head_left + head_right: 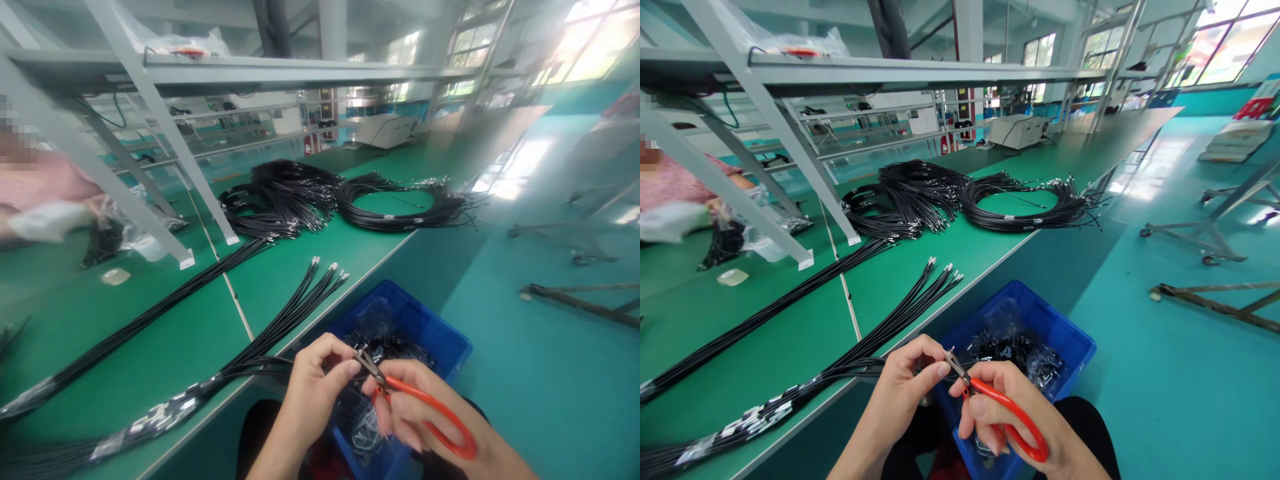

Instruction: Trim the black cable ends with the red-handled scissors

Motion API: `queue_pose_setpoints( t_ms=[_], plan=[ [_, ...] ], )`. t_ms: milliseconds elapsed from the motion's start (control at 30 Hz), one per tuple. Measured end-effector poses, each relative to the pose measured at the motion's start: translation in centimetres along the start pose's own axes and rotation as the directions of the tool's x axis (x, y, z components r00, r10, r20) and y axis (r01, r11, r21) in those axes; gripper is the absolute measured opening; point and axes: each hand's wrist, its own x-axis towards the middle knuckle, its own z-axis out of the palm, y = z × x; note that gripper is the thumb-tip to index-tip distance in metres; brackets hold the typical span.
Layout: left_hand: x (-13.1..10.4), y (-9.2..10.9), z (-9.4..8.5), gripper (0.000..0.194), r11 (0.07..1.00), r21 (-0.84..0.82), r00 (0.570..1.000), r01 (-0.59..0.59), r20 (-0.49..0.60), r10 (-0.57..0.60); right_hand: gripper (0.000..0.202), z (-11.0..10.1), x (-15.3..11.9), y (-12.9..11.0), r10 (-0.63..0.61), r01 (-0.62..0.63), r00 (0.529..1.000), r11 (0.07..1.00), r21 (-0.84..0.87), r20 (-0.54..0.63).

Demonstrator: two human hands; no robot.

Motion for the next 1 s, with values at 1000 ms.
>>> queue_pose_setpoints(
  t_ms=[1000],
  plan=[
    [0.6, -0.6, -0.4, 0.011, 0.995, -0.101, 0.999, 0.015, 0.038, -0.012, 0.026, -0.8, -0.5, 0.1, 0.071, -0.076, 0.997, 0.974, -0.215, -0.028]
  ],
)
